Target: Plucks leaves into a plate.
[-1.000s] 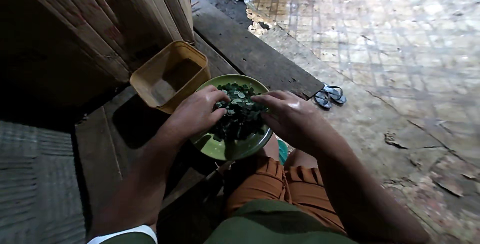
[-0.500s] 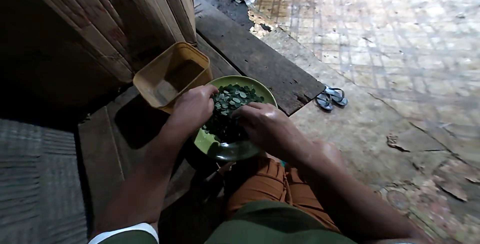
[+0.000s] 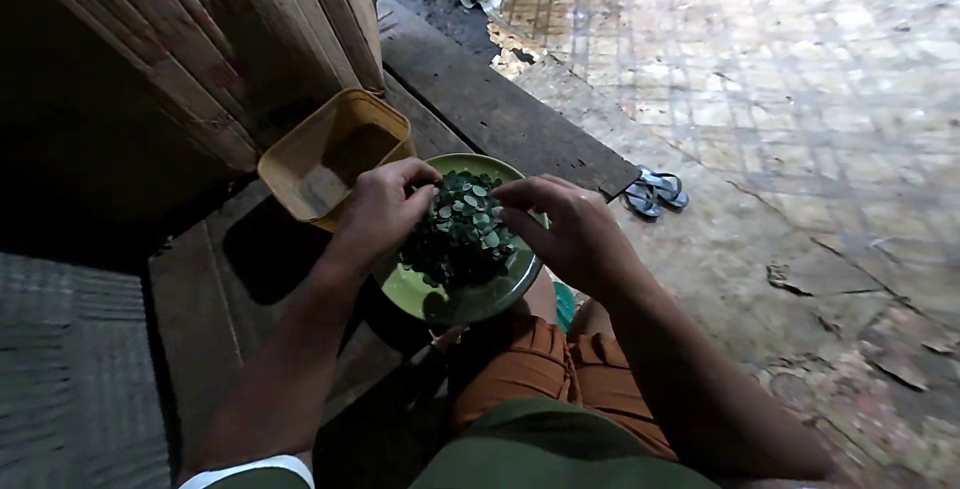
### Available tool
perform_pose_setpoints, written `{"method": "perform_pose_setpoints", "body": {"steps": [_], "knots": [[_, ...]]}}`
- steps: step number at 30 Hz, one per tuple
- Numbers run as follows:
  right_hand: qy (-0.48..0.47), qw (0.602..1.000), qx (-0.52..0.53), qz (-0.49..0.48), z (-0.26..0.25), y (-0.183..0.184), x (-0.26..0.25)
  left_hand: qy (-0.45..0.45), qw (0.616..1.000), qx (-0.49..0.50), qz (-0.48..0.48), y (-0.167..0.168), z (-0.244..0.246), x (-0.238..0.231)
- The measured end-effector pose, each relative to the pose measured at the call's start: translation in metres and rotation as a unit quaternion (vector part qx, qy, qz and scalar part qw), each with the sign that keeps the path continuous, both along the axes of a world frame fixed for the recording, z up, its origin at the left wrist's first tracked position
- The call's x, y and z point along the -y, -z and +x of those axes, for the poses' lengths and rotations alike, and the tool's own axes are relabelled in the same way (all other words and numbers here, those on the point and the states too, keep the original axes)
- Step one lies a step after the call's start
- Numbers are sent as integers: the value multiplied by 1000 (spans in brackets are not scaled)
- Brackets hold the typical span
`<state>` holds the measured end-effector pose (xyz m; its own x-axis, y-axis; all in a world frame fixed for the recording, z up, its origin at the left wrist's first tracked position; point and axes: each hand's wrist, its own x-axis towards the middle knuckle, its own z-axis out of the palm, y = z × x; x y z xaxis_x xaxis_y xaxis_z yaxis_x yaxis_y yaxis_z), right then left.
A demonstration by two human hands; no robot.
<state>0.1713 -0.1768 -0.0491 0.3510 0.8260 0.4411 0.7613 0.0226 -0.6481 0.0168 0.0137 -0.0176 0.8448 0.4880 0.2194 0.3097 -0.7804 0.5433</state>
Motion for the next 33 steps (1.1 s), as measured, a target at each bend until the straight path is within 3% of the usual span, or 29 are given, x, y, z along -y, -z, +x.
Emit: {"method": "perform_pose_setpoints", "body": {"steps": [5, 9, 29, 31, 33], "knots": [[5, 997, -20, 68, 0, 1, -10, 26, 978, 53, -200, -15, -4, 9], [-2, 997, -26, 78, -1, 3, -15, 33, 957, 63, -281, -15, -2, 10], [-22, 992, -122, 37, -5, 14, -17, 14, 898, 92, -431, -19, 1, 20], [-21, 992, -114, 40, -3, 14, -17, 19, 902, 80, -423, -18, 1, 19], [-22, 992, -122, 35, 0, 12, -16, 30, 932, 52, -357, -18, -1, 18]]}}
